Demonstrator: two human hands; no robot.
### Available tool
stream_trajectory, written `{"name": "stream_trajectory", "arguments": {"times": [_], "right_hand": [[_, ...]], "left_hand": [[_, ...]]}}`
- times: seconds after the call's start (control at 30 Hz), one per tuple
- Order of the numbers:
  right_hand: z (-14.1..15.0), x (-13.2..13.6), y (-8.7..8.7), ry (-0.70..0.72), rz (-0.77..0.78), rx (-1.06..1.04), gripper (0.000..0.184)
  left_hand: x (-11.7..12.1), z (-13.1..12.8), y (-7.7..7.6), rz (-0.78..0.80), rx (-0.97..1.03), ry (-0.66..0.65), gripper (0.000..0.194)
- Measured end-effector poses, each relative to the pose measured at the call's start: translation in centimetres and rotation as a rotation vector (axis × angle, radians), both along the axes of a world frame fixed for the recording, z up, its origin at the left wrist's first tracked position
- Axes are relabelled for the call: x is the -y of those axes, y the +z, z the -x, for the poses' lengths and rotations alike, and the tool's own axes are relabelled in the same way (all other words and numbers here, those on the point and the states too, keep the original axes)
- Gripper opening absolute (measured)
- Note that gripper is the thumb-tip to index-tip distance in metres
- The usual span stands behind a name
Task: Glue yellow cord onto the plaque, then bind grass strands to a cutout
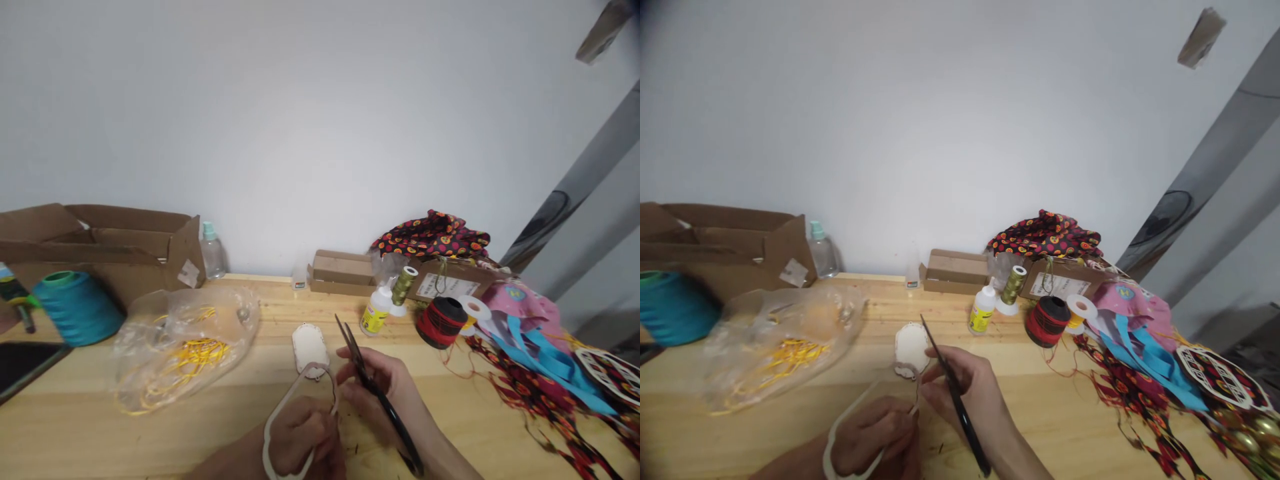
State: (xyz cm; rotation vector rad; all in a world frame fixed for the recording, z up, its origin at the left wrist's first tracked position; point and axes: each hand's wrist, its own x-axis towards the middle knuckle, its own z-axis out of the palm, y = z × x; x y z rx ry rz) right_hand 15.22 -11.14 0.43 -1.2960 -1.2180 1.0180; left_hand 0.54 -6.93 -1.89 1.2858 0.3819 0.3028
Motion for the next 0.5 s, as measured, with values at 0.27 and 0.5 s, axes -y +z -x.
{"name": "stream_trajectory", "arguments": {"times": [0.27,0.5], "right_hand": [[1.2,-1.4,0.7,-0.001,-0.019,0.108,0.028],[-1.7,-0.1,-0.3,0.019,-0.102,0.613,0.026]], "left_hand": [[-0.6,0.8,-0.1,0.025,-0.006,0.042,0.034],[-1.1,0.9,1.2,0.039,0.001,0.044,0.038]]}}
